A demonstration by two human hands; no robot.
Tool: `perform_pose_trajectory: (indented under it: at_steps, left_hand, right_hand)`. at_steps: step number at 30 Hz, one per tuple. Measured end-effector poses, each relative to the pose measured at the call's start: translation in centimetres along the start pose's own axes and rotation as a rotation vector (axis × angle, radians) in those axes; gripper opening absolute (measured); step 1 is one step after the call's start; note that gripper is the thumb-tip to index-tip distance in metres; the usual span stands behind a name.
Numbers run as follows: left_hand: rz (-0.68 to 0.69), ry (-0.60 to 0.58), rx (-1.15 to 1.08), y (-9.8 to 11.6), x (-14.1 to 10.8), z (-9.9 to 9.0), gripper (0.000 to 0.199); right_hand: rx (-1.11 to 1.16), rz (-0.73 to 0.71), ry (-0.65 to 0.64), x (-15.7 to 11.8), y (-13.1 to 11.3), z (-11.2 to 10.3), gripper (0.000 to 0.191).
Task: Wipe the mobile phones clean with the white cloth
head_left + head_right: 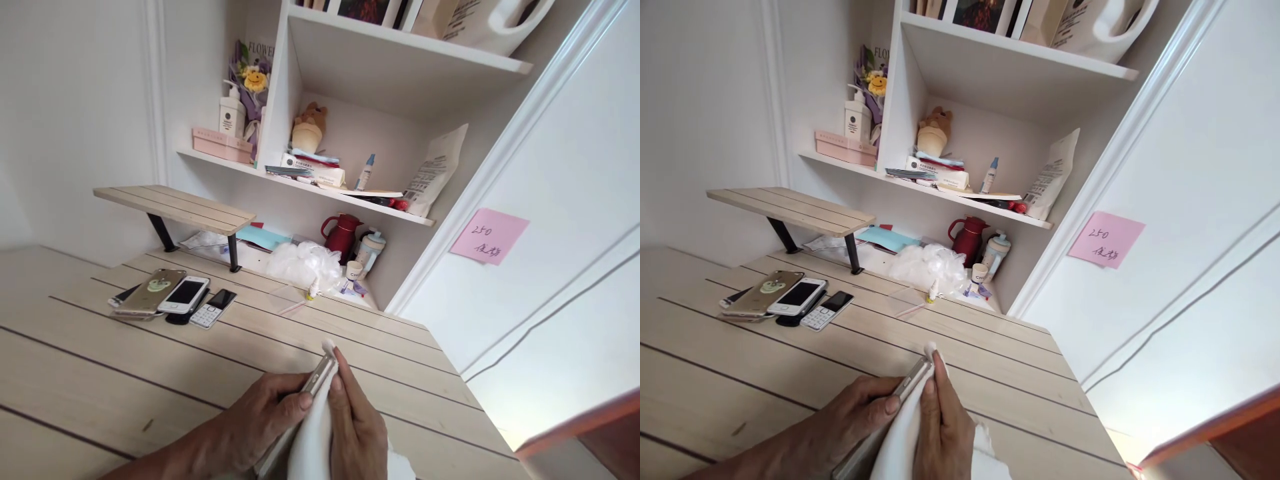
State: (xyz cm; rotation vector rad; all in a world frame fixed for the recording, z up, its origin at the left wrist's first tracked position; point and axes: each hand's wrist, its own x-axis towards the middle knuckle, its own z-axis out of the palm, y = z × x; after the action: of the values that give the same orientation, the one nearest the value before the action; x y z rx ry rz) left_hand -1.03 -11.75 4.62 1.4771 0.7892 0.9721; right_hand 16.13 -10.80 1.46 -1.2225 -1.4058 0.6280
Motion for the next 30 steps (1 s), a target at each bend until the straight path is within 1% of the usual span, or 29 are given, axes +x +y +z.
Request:
perform_pose_trajectory:
  at_steps: [2, 3, 6, 7, 8, 10, 12, 13, 14, 15, 18, 19, 20, 23, 24, 27, 28, 30]
  left_hand:
    - [0.005, 0.001, 0.013, 0.0, -0.1, -0.1, 0.050]
    - [0.006, 0.013, 0.013, 0.2, -0.1, -0.2, 0.048]
    - [0.007, 0.048, -0.030, 0.8, -0.1, -0.5, 0.042]
    - [-0.002, 0.057, -0.059, 0.9, -0.1, -0.6, 0.041]
    - [-0.019, 0.068, -0.091, 0.9, 0.0, -0.7, 0.041]
    - [-0.061, 0.102, -0.154, 0.8, 0.1, -0.8, 0.043]
    - [-0.103, 0.131, -0.209, 0.6, 0.1, -0.9, 0.046]
    - [-0.119, 0.135, -0.242, 0.5, 0.1, -0.9, 0.047]
    - [-0.130, 0.134, -0.278, 0.5, 0.0, -0.9, 0.047]
    - [-0.138, 0.129, -0.313, 0.4, 0.0, -0.8, 0.046]
    - [-0.162, 0.107, -0.424, 0.2, 0.0, -0.6, 0.043]
    - [-0.188, 0.113, -0.488, 0.0, 0.0, -0.5, 0.041]
    - [-0.230, 0.121, -0.572, -0.2, 0.1, -0.4, 0.040]
    - [-0.354, 0.118, -0.828, -0.9, 0.4, -0.3, 0.038]
    - [-0.381, 0.094, -0.864, -1.0, 0.5, -0.3, 0.040]
    - [-0.461, 0.021, -0.855, -1.0, 0.9, -0.5, 0.050]
    - [-0.489, 0.015, -0.855, -0.9, 0.9, -0.7, 0.052]
    - [-0.495, 0.057, -0.893, -0.6, 0.9, -1.1, 0.045]
  right_hand:
    - [-0.026, -0.095, 0.031, 0.2, 0.1, -0.2, 0.049]
    - [-0.042, -0.115, 0.032, 0.3, 0.4, -0.2, 0.049]
    - [-0.088, -0.062, -0.023, 0.1, 1.4, 0.1, 0.047]
    - [-0.107, -0.073, -0.028, -0.1, 1.7, 0.4, 0.046]
    - [-0.125, -0.126, -0.022, -0.5, 2.0, 0.7, 0.045]
    - [-0.161, -0.313, -0.003, -1.4, 2.4, 1.4, 0.044]
    - [-0.198, -0.511, -0.037, -2.0, 2.4, 1.8, 0.045]
    - [-0.227, -0.567, -0.059, -2.1, 2.3, 1.8, 0.045]
    - [-0.267, -0.577, -0.063, -2.0, 2.2, 1.6, 0.045]
    - [-0.315, -0.543, -0.041, -1.8, 2.0, 1.2, 0.045]
    - [-0.433, -0.316, 0.091, -1.1, 1.6, 0.2, 0.044]
    - [-0.434, -0.295, 0.105, -1.0, 1.5, 0.1, 0.041]
    - [-0.413, -0.325, 0.092, -0.9, 1.4, 0.0, 0.038]
    - [-0.254, -0.518, -0.027, -0.8, 1.4, 0.0, 0.030]
    - [-0.205, -0.532, -0.044, -0.6, 1.4, 0.1, 0.030]
    - [-0.142, -0.469, -0.036, -0.3, 1.4, 0.2, 0.034]
    - [-0.146, -0.471, -0.040, -0.4, 1.4, 0.3, 0.035]
    - [-0.165, -0.548, -0.081, -0.7, 1.5, 0.5, 0.036]
